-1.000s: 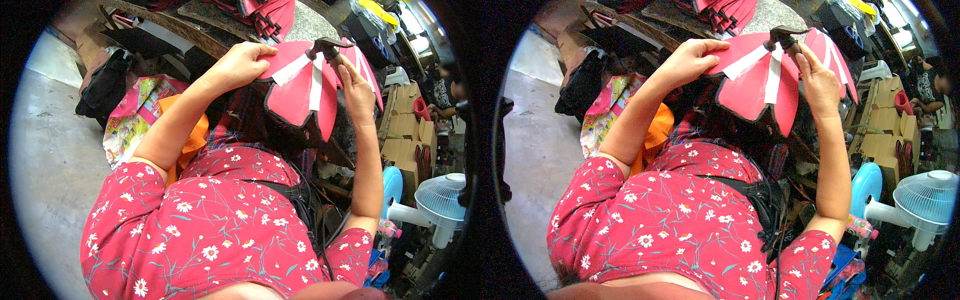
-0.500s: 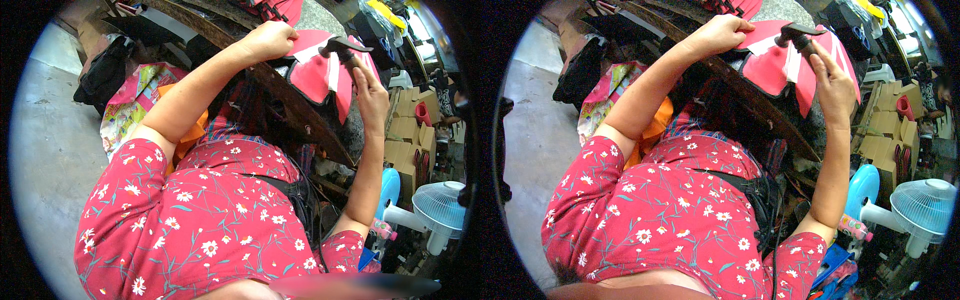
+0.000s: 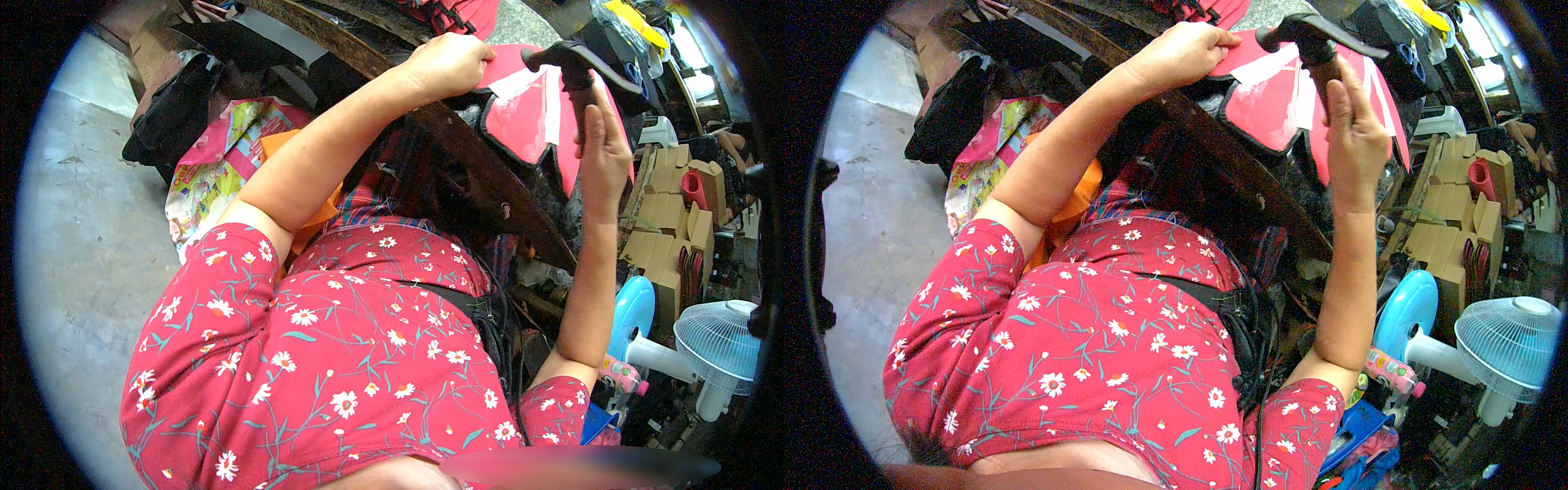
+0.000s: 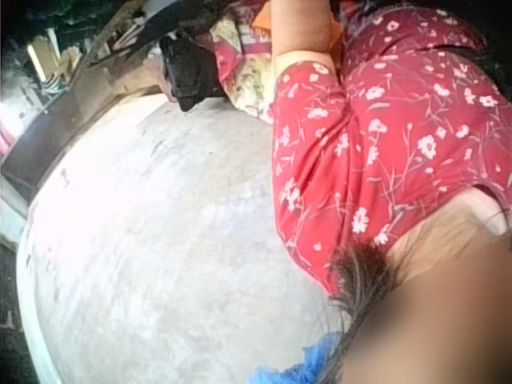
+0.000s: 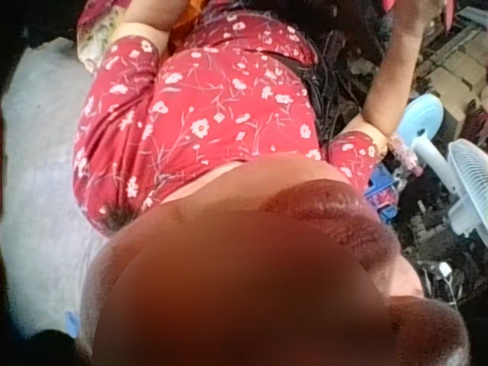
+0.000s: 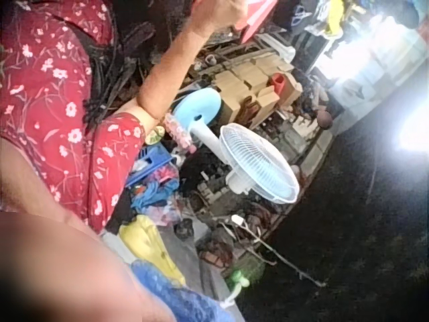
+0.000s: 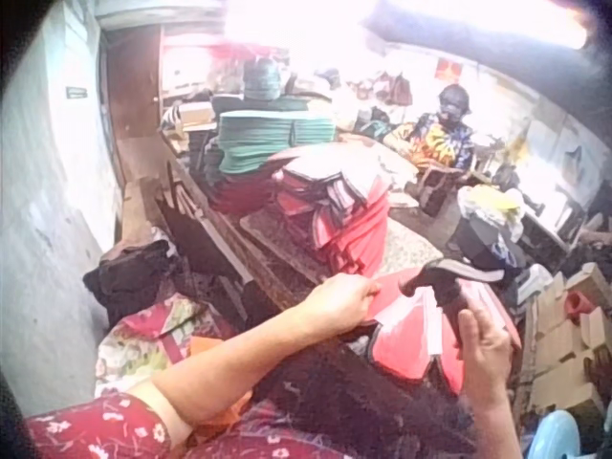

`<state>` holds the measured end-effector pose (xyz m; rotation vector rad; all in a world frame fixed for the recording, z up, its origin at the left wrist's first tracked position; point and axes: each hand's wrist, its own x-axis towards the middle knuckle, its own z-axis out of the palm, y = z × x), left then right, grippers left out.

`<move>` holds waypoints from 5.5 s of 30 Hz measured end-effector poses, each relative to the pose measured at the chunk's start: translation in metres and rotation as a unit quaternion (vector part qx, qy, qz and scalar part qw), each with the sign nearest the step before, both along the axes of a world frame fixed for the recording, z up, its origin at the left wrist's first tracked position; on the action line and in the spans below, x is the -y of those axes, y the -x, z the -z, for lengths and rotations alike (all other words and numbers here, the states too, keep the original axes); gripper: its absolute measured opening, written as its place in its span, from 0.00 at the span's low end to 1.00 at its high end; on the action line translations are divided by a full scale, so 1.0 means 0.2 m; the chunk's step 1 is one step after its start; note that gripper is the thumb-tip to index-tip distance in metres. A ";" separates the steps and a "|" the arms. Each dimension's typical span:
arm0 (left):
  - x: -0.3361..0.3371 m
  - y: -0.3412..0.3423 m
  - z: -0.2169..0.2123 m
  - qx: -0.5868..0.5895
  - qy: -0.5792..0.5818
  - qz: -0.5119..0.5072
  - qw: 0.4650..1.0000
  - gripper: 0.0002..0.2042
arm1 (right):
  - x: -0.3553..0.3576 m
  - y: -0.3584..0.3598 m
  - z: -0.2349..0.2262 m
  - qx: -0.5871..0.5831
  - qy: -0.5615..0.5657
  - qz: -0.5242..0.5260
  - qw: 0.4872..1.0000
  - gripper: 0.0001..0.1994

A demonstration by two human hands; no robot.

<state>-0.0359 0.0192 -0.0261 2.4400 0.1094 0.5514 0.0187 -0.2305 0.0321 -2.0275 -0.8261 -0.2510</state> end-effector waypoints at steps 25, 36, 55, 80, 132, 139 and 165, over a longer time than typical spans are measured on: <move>-0.09 0.13 -0.07 0.034 0.022 -0.021 0.999 0.17 | -0.06 -0.24 0.00 0.062 0.122 0.070 0.988 0.21; -0.11 0.07 -0.04 0.044 0.021 -0.042 0.998 0.17 | 0.08 -0.06 -0.04 0.004 0.023 0.018 1.000 0.20; -0.10 -0.04 0.02 0.067 -0.005 -0.074 0.995 0.17 | 0.24 -0.01 -0.07 0.183 0.205 0.079 0.958 0.18; -0.11 -0.01 -0.01 0.047 -0.006 -0.058 0.997 0.17 | 0.13 -0.10 -0.08 0.116 0.083 0.069 0.987 0.19; 0.02 0.50 -0.17 -0.011 0.193 0.097 0.976 0.17 | 0.05 -0.24 -0.02 0.153 0.250 0.104 0.950 0.20; -0.06 0.63 -0.38 0.107 0.084 0.159 0.978 0.20 | 0.46 0.02 0.12 0.221 0.132 0.081 0.963 0.17; -0.79 -0.16 -0.63 0.112 -0.276 -0.116 0.947 0.23 | 0.59 0.12 0.24 0.281 0.225 0.115 0.926 0.18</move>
